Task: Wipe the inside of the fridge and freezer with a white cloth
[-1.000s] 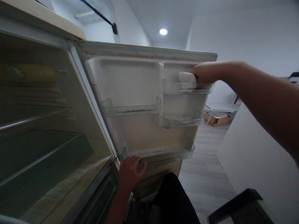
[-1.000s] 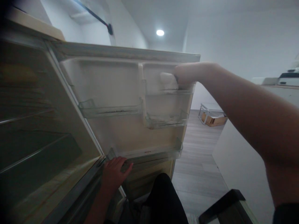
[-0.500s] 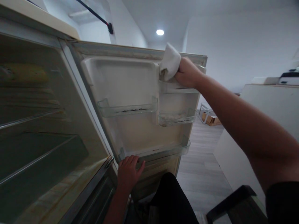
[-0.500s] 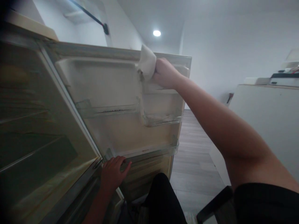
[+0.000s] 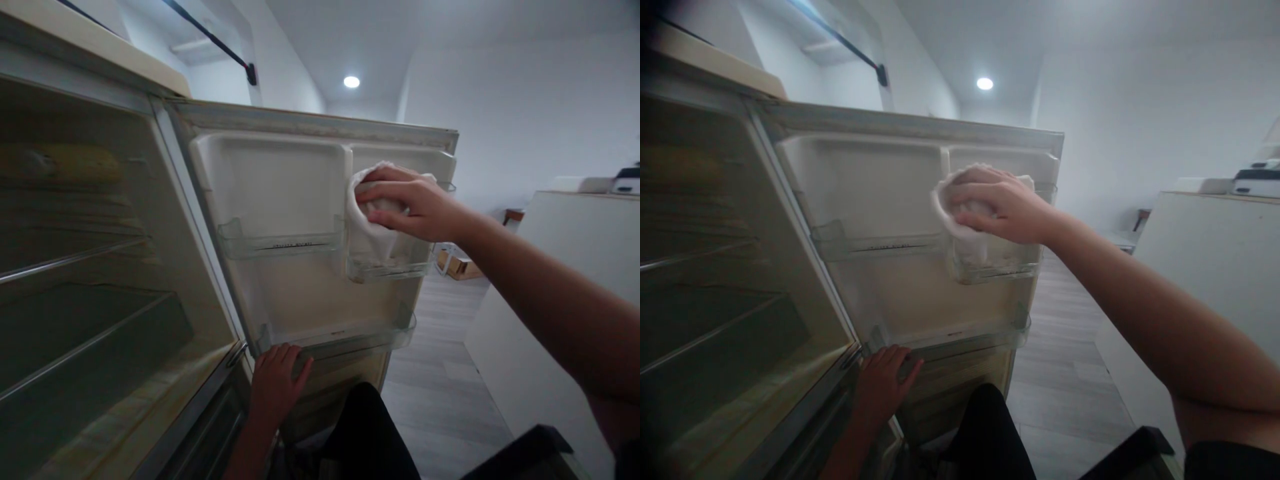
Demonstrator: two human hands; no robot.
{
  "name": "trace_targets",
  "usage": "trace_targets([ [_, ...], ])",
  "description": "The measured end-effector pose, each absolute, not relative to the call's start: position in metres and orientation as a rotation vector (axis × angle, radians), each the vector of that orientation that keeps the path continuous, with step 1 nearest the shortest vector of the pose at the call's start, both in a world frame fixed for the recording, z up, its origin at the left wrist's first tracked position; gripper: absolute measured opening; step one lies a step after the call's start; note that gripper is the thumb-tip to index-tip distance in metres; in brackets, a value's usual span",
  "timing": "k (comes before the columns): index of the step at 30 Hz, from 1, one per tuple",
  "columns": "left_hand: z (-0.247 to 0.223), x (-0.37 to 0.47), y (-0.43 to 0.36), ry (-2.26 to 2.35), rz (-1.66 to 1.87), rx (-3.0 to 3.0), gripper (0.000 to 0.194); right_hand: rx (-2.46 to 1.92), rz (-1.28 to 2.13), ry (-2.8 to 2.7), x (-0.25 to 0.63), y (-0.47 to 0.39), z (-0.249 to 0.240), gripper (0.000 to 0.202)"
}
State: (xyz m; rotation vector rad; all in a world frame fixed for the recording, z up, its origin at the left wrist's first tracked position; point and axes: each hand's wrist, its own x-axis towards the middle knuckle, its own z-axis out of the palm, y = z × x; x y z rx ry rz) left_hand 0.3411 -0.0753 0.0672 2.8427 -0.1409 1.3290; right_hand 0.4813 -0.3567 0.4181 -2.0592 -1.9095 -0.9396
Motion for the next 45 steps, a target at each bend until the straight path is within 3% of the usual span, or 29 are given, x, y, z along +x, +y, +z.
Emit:
trace_targets([
  [6,0.069,0.337,-0.072,-0.173,1.353,2.811,0.016,-2.262,-1.287,-1.658,0.483,-0.352,0.402,0.049],
  [12,0.068,0.337,-0.073,-0.183,1.400,2.825,0.018,-2.533,-1.568,-1.200,0.469,-0.312,0.394,0.038],
  [19,0.069,0.342,-0.075,-0.179,1.372,2.824,0.017,-2.309,-1.696,-1.070,0.483,-0.278,0.378,0.043],
  [28,0.070,0.353,-0.081,-0.104,1.356,2.838,0.020,-2.320,-1.728,-1.125,0.525,-0.316,0.369,0.044],
  [34,0.068,0.353,-0.082,-0.084,1.349,2.860,0.021,-2.466,-1.666,-1.054,0.559,-0.362,0.375,0.033],
  [36,0.067,0.354,-0.082,-0.089,1.359,2.859,0.021,-2.469,-1.669,-1.050,0.578,-0.384,0.378,0.040],
  [40,0.066,0.357,-0.082,-0.098,1.384,2.853,0.020,-2.281,-1.704,-1.154,0.619,-0.423,0.380,0.060],
  [45,0.067,0.358,-0.083,-0.085,1.387,2.859,0.021,-2.062,-1.607,-1.223,0.635,-0.430,0.375,0.048],
])
